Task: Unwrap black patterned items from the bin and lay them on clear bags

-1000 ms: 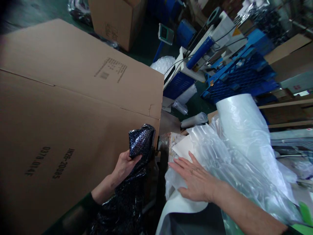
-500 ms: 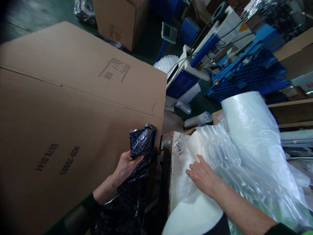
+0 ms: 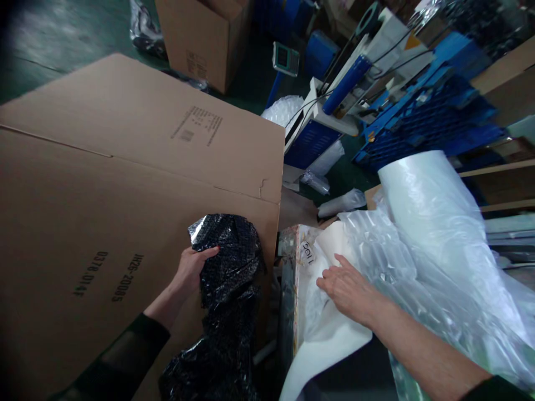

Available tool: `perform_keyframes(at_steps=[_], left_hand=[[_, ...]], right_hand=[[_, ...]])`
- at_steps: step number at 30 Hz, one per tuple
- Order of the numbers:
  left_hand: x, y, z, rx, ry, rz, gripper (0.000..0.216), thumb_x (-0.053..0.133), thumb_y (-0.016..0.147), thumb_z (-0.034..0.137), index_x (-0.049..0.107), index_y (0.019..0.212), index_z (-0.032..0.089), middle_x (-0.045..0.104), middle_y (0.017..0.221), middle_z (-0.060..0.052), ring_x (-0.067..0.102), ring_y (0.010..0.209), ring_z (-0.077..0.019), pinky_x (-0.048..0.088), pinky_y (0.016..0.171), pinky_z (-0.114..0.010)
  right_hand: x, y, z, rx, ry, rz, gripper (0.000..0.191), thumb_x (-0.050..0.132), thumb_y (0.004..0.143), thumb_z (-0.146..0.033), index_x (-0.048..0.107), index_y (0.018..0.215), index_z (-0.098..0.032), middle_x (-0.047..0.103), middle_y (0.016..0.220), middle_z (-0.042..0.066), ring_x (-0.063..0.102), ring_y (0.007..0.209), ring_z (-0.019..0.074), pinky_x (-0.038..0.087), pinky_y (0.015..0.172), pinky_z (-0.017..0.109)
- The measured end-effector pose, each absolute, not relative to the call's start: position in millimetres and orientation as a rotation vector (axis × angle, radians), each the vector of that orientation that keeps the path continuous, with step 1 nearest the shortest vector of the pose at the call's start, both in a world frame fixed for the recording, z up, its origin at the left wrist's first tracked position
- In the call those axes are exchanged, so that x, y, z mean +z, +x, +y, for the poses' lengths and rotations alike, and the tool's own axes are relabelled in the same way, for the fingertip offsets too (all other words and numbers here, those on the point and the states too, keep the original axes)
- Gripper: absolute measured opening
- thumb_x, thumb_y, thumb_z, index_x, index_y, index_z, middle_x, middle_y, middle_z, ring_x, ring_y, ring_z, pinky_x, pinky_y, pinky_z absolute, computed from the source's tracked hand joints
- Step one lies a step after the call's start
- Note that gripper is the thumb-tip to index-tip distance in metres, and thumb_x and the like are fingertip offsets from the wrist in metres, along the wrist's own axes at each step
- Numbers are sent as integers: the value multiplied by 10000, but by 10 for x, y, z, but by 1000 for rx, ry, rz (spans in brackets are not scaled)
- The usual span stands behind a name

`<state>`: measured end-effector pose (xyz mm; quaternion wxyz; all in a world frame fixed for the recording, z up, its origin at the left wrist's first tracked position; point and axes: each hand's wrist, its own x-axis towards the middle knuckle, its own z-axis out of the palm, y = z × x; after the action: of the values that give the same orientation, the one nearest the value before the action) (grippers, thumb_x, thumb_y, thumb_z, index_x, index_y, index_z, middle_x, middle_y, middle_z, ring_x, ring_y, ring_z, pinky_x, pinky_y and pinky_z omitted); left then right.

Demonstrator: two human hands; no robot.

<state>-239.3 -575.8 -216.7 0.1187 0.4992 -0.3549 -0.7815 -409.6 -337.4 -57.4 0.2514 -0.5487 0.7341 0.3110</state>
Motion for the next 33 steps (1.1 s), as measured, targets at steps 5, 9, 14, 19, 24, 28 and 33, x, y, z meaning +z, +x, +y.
perform_keyframes(at_steps=[5, 9, 14, 19, 24, 28, 33], left_hand=[[-2218, -2285, -5840, -2252, 1496, -1022, 359, 783, 386, 229, 624, 686, 116, 664, 589, -26, 609, 530, -187, 485, 524, -275], [-2161, -2255, -5763, -2271, 1427, -1006, 343, 791, 407, 260, 614, 668, 125, 660, 592, -13, 603, 534, -179, 486, 523, -271], [-1927, -2338, -5559, -2311, 1255, -1041, 319, 801, 492, 319, 628, 689, 138, 648, 620, 24, 570, 540, -127, 456, 519, -221], [-1630, -2417, -5452, -2366, 1180, -1031, 294, 819, 505, 310, 642, 655, 130, 645, 603, 26, 548, 530, -105, 447, 513, -204], [-1398, -2483, -5439, -2513, 1104, -829, 304, 846, 468, 267, 673, 674, 125, 688, 642, -10, 606, 565, -145, 511, 569, -253], [-1333, -2574, -5312, -2649, 1026, -684, 306, 851, 459, 246, 673, 677, 125, 692, 624, -22, 617, 541, -158, 524, 539, -267], [-1245, -2681, -5072, -2874, 882, -541, 315, 843, 476, 246, 672, 704, 112, 690, 635, -38, 624, 554, -160, 531, 561, -269]], right_hand=[[-531, -4132, -3334, 910, -1502, 1944, 342, 414, 720, 34, 665, 730, -198, 669, 702, 25, 643, 768, 181, 359, 1015, 496], [-524, -4114, -3219, 924, -1519, 2000, 306, 437, 749, 12, 668, 680, -177, 690, 749, 57, 637, 778, 213, 358, 992, 528], [-375, -4069, -3261, 1033, -1308, 1938, 326, 419, 767, 4, 684, 702, -174, 704, 857, 72, 604, 953, 274, 281, 1019, 603], [-278, -4080, -3252, 1093, -1273, 1925, 331, 411, 772, 1, 693, 765, -172, 703, 804, 81, 629, 888, 251, 313, 1001, 557], [-278, -4108, -3183, 977, -1313, 1986, 296, 421, 804, -42, 675, 766, -188, 694, 783, 70, 635, 868, 233, 314, 996, 545], [-227, -4073, -3260, 1031, -1283, 1958, 336, 388, 804, -14, 680, 806, -180, 698, 834, 80, 629, 911, 239, 314, 1014, 538], [-235, -4087, -3201, 997, -1341, 2004, 337, 405, 747, 17, 678, 741, -182, 693, 772, 73, 634, 847, 229, 320, 997, 537]])
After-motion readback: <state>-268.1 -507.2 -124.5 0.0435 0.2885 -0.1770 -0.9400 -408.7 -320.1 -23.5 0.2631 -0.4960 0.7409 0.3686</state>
